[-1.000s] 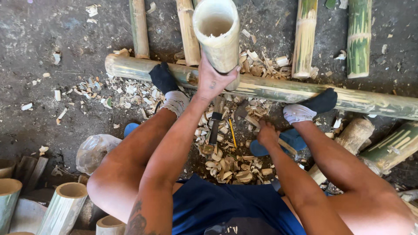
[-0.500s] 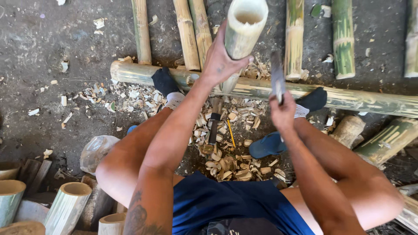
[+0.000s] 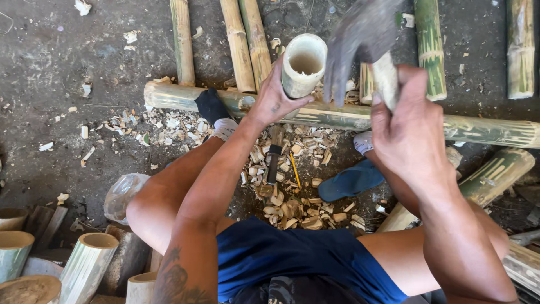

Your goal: The person sits on the ground and uses a hammer and chisel to hollow out the inside of bamboo segments. They repeatedly strike the chisel, clear debris, and inspect the hollowed ends.

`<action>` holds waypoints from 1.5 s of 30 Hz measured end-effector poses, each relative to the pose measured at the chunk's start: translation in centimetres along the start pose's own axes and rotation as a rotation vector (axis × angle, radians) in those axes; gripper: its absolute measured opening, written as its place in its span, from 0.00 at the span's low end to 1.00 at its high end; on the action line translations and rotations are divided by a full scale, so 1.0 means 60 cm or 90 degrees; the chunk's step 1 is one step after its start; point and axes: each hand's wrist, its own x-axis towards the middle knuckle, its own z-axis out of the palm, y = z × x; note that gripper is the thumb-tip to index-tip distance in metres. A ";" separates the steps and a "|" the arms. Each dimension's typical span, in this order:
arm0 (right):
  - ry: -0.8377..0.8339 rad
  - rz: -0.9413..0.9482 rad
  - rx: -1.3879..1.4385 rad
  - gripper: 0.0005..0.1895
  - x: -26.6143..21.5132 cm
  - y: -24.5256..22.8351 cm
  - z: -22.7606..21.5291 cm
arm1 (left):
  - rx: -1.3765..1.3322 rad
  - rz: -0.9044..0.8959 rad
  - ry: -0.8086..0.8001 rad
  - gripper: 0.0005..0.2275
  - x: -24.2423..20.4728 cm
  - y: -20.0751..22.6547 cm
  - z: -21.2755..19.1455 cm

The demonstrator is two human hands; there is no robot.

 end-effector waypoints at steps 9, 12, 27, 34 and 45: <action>-0.191 0.096 -0.150 0.13 0.015 -0.012 0.025 | -0.107 0.047 0.037 0.52 0.027 0.050 -0.007; -0.144 0.127 -0.079 0.12 0.010 -0.031 -0.017 | -0.114 0.053 0.059 0.49 0.030 0.058 -0.017; -0.187 0.183 -0.087 0.11 0.012 -0.001 0.015 | -0.103 0.054 0.059 0.49 0.043 0.044 0.002; -0.006 -0.011 -0.123 0.12 0.018 -0.015 -0.025 | -0.109 0.058 0.071 0.47 0.033 0.030 0.000; 0.079 -0.091 -0.063 0.13 -0.002 -0.008 -0.055 | -0.008 0.014 0.045 0.47 0.027 0.026 0.006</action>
